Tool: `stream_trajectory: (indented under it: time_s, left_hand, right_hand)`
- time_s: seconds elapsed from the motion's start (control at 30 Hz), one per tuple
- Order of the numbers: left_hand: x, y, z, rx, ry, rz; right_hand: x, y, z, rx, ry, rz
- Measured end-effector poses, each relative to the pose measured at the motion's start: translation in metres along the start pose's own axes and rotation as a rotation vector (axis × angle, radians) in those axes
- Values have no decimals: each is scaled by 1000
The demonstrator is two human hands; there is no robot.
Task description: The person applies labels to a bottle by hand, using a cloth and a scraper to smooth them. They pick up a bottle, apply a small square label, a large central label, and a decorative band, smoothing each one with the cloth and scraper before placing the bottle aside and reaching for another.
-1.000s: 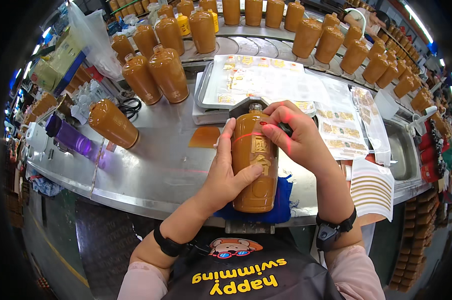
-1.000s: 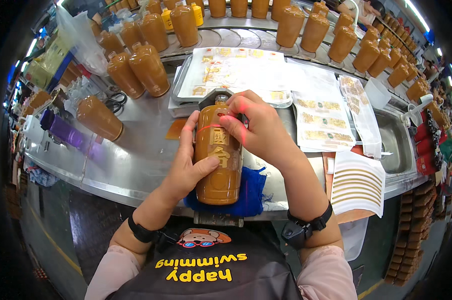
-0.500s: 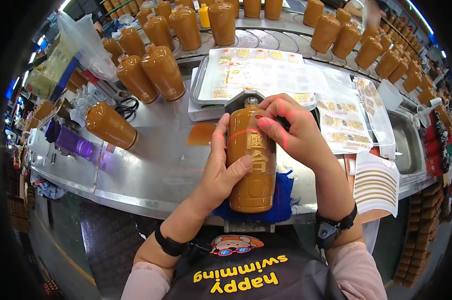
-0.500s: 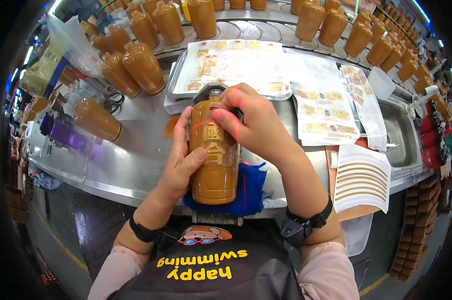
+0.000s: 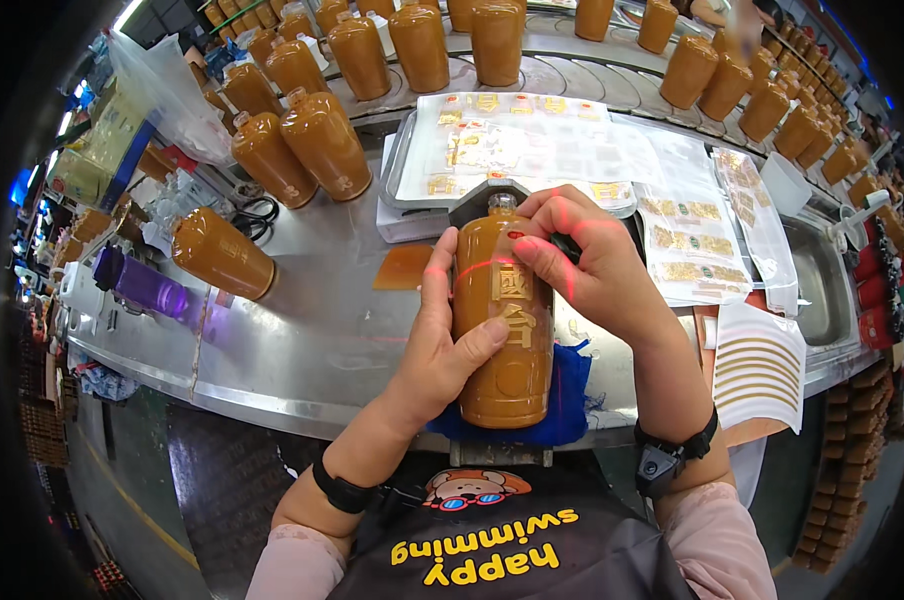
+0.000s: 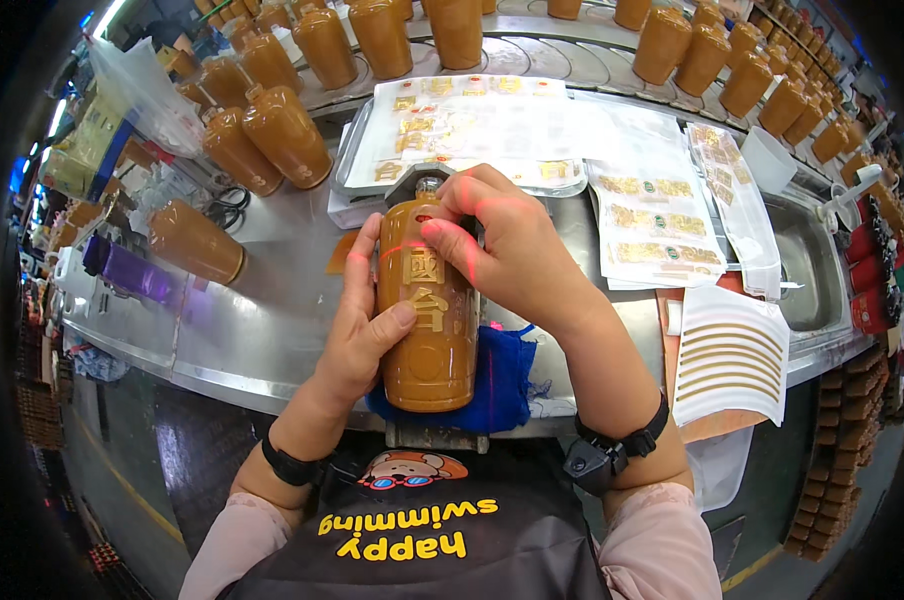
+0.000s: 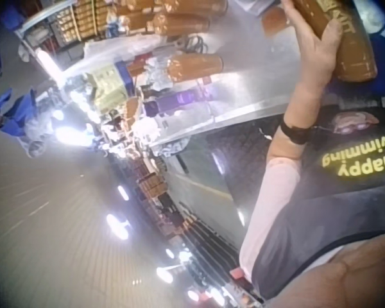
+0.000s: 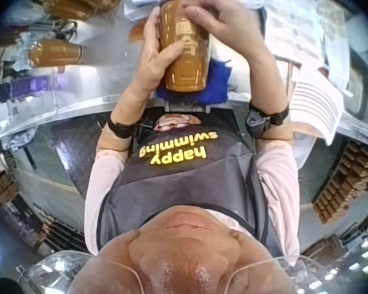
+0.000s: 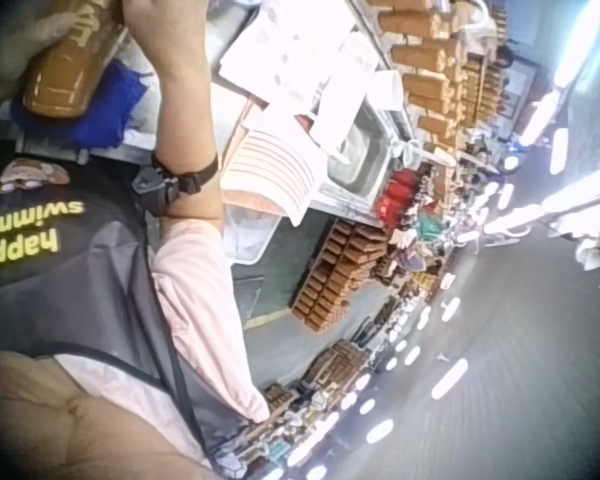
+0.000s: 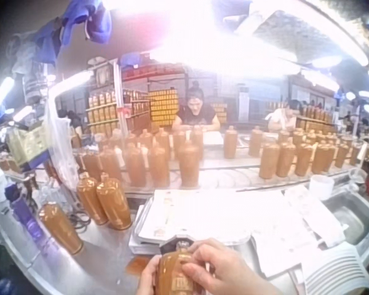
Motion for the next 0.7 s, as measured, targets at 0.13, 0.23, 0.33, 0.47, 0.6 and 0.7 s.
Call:
stream_trajectory:
  time_s: [0.13, 0.23, 0.33, 0.47, 0.6, 0.7]
  left_hand:
    - [-2, 0, -1, 9, -33, 19]
    - [1, 0, 2, 1, -6, 6]
    - [-1, 0, 1, 7, -20, 1]
    - [-1, 1, 2, 16, -7, -2]
    - [-1, 1, 2, 16, -37, 23]
    - [-1, 1, 3, 13, -38, 16]
  right_hand:
    - [-1, 1, 0, 1, 15, -9]
    - [-1, 1, -1, -14, -1, 20]
    - [1, 2, 0, -7, -9, 14]
    - [0, 1, 0, -7, -4, 0]
    - [-1, 2, -3, -44, 27, 31]
    - [0, 8, -3, -29, -5, 146]
Point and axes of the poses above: each hand's wrist, its own y-axis away from the middle knuckle, its own z-axis out of the palm, x = y × z, the point moved 4 cm from there along -y, towards the middle knuckle, and after that the axes turned 11 degrees about -z, right-handed, at the moved point
